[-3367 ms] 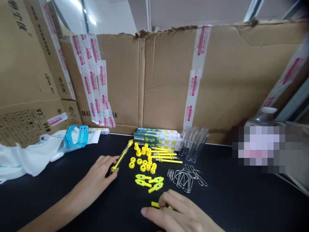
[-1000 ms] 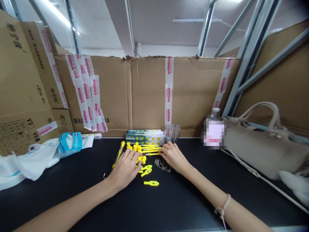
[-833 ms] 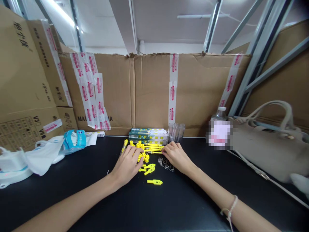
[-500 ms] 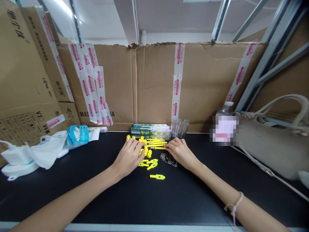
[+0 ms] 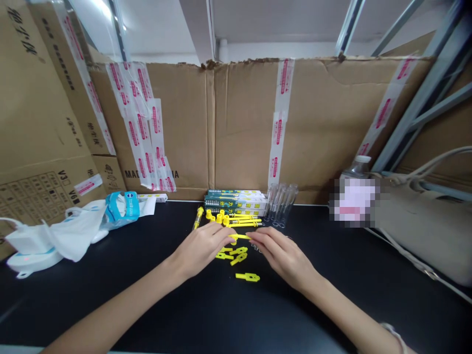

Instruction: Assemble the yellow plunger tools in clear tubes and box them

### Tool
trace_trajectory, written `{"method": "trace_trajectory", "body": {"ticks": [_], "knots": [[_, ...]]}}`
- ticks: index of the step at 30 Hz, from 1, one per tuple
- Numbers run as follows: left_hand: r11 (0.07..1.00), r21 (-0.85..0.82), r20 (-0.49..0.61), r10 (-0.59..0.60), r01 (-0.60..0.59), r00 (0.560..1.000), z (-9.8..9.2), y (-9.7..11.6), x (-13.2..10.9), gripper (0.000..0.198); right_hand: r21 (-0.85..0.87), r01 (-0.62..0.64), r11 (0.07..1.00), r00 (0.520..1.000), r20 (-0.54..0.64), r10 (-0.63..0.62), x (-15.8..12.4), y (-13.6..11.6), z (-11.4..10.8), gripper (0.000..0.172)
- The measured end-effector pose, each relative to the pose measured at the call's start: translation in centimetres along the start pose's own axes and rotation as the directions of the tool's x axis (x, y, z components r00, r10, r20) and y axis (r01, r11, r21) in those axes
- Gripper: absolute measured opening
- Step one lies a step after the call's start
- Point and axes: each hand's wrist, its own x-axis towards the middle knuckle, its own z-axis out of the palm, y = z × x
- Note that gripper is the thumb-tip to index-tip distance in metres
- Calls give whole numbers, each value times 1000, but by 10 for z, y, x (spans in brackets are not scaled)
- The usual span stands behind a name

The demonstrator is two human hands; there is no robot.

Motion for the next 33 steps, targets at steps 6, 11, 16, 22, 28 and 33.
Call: {"method": "trace_trajectory", "body": {"ticks": [6, 11, 16, 22, 28, 33], "knots": [[985, -40, -164, -171, 167, 972, -14, -17, -10, 28, 4, -98, 995, 995, -21, 98, 6, -6, -4, 27], [934, -75, -286, -356, 350, 890, -23, -41, -14, 21, 2, -105, 994, 979, 173, 103, 33, -15, 17, 7], [920, -99, -266, -392, 379, 881, -14, -52, -18, 17, -54, -77, 996, 947, 310, 90, 47, -18, 36, 13], [936, -152, -275, -348, 316, 896, 6, -52, -22, 16, -44, -83, 996, 927, 363, 93, 51, -10, 41, 17], [956, -209, -330, -267, 205, 905, 22, -41, -23, 17, 11, -155, 988, 920, 365, 140, 50, -9, 50, 21], [964, -219, -332, -221, 153, 917, 21, -36, -21, 17, 60, -225, 972, 922, 336, 193, 48, -9, 60, 20]]}}
